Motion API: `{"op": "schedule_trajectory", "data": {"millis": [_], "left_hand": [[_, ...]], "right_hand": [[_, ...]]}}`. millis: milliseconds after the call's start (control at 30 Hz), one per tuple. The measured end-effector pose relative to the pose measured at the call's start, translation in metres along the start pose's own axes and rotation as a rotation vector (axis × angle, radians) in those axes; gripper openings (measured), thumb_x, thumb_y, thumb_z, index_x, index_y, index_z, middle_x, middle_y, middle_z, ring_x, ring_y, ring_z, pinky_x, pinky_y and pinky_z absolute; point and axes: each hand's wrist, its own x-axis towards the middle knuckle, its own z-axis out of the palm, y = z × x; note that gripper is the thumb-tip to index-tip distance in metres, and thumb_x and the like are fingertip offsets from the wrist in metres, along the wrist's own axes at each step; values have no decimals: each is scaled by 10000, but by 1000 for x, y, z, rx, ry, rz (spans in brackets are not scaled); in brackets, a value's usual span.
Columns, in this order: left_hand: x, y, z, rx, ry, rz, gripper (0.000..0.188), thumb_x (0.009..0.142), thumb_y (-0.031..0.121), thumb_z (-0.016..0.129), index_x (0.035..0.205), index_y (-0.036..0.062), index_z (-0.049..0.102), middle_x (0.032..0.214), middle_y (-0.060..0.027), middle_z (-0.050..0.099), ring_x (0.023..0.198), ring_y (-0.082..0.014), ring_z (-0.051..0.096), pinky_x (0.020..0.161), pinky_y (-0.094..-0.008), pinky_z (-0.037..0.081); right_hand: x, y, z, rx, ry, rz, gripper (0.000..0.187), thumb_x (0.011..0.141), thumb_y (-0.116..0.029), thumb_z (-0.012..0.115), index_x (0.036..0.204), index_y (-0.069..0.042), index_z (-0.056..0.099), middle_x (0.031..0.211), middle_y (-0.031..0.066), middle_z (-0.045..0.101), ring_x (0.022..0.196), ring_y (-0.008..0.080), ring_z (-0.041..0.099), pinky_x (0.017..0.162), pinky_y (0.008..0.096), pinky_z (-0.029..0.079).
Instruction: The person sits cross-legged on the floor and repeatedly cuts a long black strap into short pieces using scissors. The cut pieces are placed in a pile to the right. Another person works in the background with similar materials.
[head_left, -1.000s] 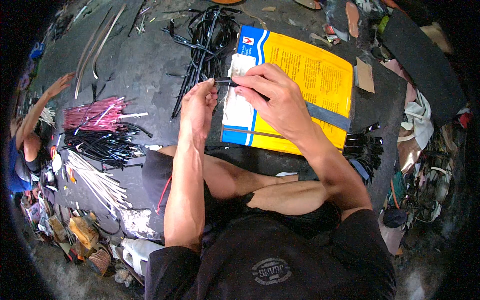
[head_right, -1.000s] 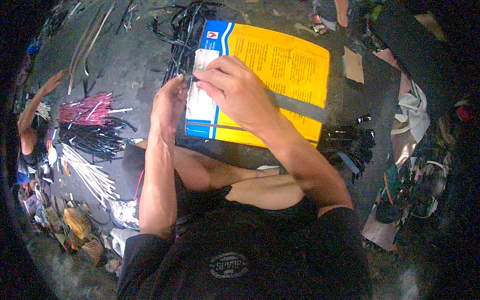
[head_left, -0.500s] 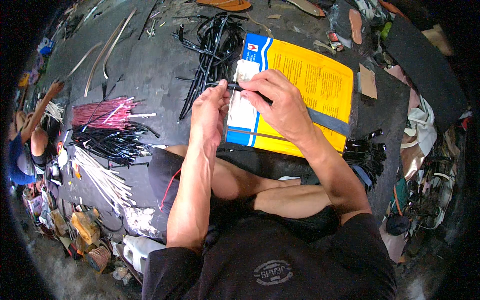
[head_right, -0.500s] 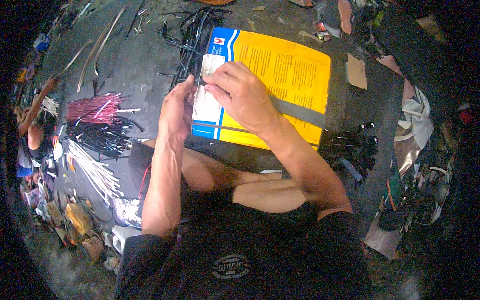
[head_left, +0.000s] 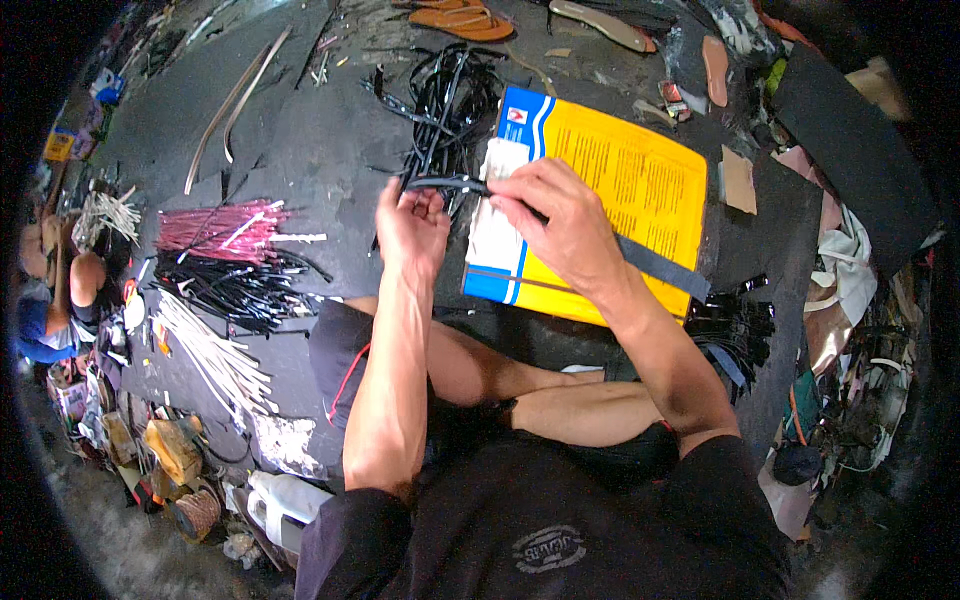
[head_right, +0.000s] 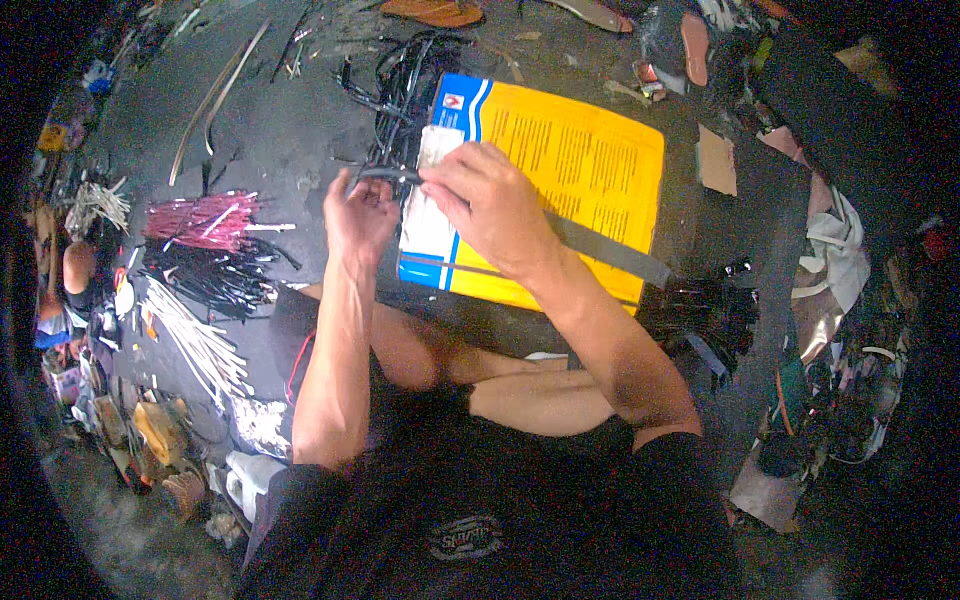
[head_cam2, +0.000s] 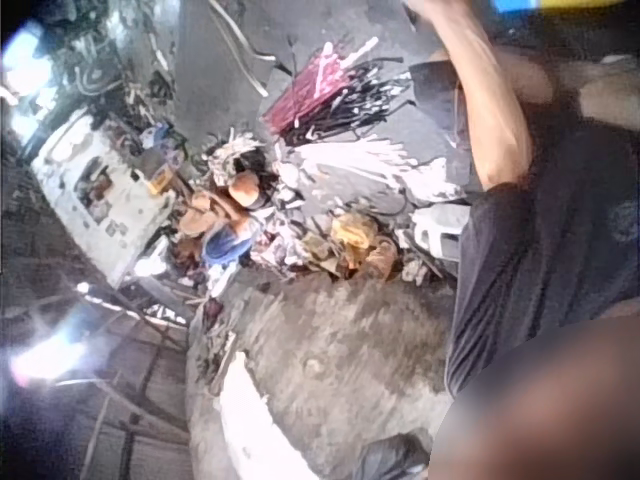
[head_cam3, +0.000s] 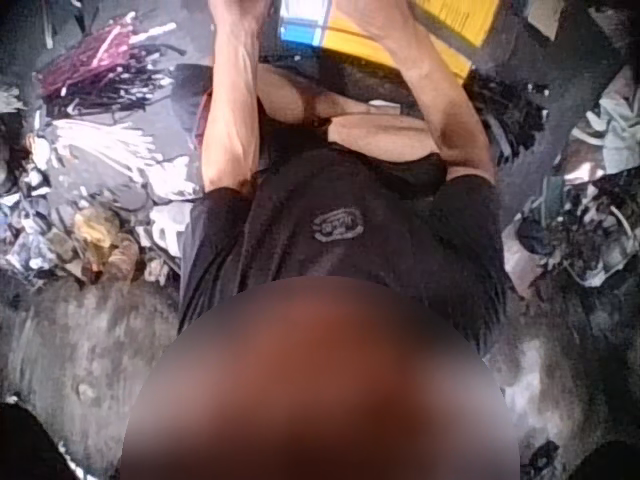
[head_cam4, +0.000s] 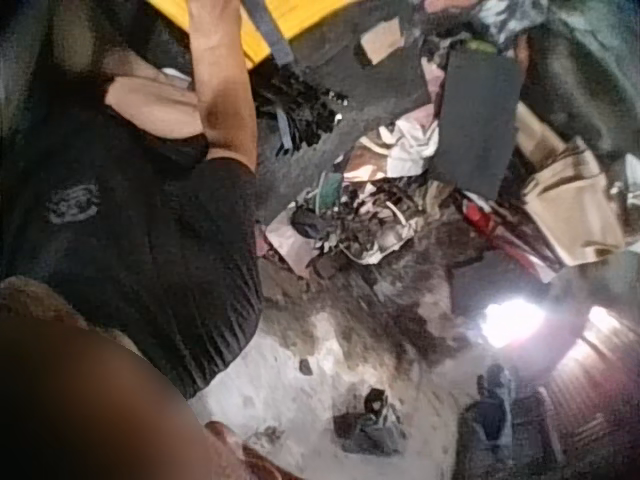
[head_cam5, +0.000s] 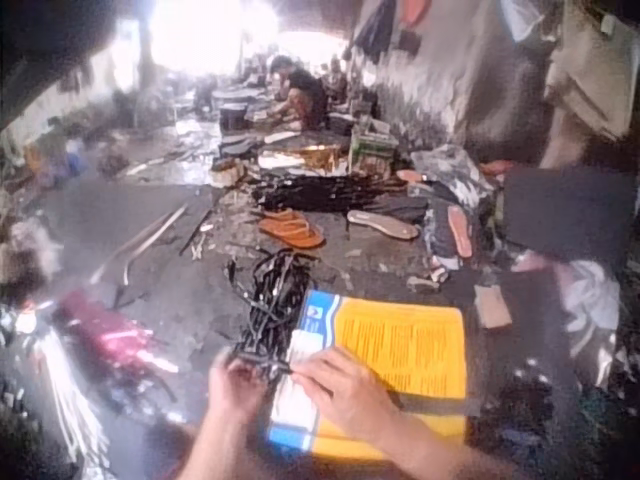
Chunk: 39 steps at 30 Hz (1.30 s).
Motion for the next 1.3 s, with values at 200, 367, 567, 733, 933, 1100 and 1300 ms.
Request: {"op": "schedule_trajectory", "data": {"millis": [200,367,567,733,933,1100,1300], "left_hand": [[-60,-21,22,724,-187,318,287,989,312,739,839,81,658,788,17,632,677,-83,529,613,-260,405],[-36,-15,13,639,-143,206,247,978,293,753,842,105,668,795,21,641,694,-80,542,620,-257,391],[17,-4,-18,756,-29,193,212,980,292,744,898,111,667,801,22,633,697,-77,519,580,-251,346],[19,-9,-2,259,-8,76,219,1023,325,677,968,113,665,842,29,606,759,-93,550,668,-275,396],[-54,-18,14,382,-342,54,408,1006,509,662,917,111,664,811,17,636,727,-94,555,672,-261,415],[-56,-22,19,556,-272,221,230,1016,258,696,849,107,650,760,43,610,659,-62,497,616,-242,397],[-34,-20,6,622,-173,199,234,989,311,723,856,128,662,823,39,636,720,-63,529,654,-242,399]], "right_hand": [[-2,-1,-1,4,14,-12,188,852,-61,800,1033,-36,754,962,115,692,911,303,680,798,393,561],[-4,2,1,11,25,-37,145,864,-93,775,987,-29,733,943,133,681,906,346,659,800,437,543],[-4,4,4,18,24,-33,124,867,-89,763,969,-31,722,944,133,682,911,351,656,805,441,543],[2,-2,6,-15,18,-30,119,859,-66,766,958,-31,711,931,133,674,909,341,660,811,431,544],[2,-8,0,-15,-3,26,136,870,-77,779,972,-24,705,956,132,672,950,341,661,847,425,533],[-1,-5,-5,25,-60,60,152,879,-88,781,993,-14,713,976,134,679,967,335,664,857,416,534],[-2,-3,-6,23,-62,52,169,871,-92,793,995,-12,711,977,127,678,957,318,664,851,410,536]]}}
